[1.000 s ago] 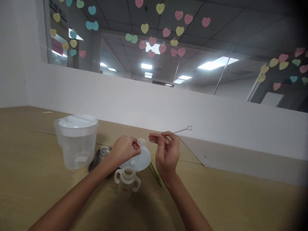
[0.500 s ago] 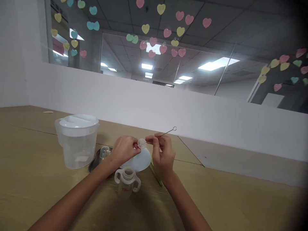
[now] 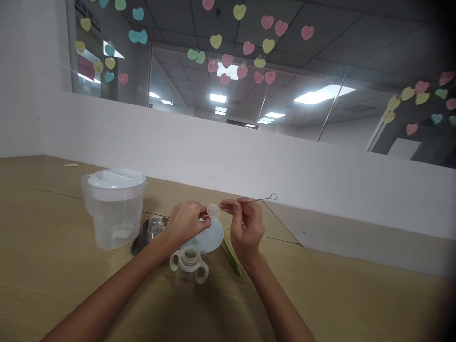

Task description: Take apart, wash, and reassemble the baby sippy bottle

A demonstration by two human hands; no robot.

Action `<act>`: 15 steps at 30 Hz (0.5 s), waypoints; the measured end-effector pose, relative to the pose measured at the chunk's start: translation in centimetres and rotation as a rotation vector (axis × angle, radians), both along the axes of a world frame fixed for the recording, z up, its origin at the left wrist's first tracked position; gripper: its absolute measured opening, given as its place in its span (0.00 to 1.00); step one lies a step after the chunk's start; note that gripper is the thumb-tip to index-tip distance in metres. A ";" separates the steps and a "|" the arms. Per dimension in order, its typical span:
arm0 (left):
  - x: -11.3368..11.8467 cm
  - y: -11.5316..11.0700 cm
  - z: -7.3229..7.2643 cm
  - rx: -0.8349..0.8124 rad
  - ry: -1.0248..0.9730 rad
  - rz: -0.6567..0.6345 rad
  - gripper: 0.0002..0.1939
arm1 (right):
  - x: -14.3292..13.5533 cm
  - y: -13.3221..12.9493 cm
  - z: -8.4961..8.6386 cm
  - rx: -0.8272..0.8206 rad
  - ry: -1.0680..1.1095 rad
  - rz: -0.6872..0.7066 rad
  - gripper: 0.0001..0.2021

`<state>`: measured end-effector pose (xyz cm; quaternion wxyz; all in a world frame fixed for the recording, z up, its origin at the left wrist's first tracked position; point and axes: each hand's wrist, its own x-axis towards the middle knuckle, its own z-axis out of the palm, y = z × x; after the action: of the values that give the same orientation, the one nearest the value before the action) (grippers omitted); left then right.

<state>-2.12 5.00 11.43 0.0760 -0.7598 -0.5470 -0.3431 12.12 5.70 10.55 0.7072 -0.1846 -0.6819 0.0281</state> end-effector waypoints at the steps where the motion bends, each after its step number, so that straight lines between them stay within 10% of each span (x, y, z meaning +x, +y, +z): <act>1: -0.1 0.0 0.0 -0.006 -0.018 0.009 0.09 | 0.0 0.0 -0.1 0.003 -0.012 0.002 0.04; 15: -0.4 2.0 -1.1 -0.266 -0.833 -0.403 0.13 | 0.5 -0.1 0.3 0.079 -0.085 -0.050 0.05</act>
<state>-2.49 6.98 10.37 -0.3157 -0.6517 -0.4118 -0.5532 12.63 5.60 10.81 0.6849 -0.1747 -0.7070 -0.0244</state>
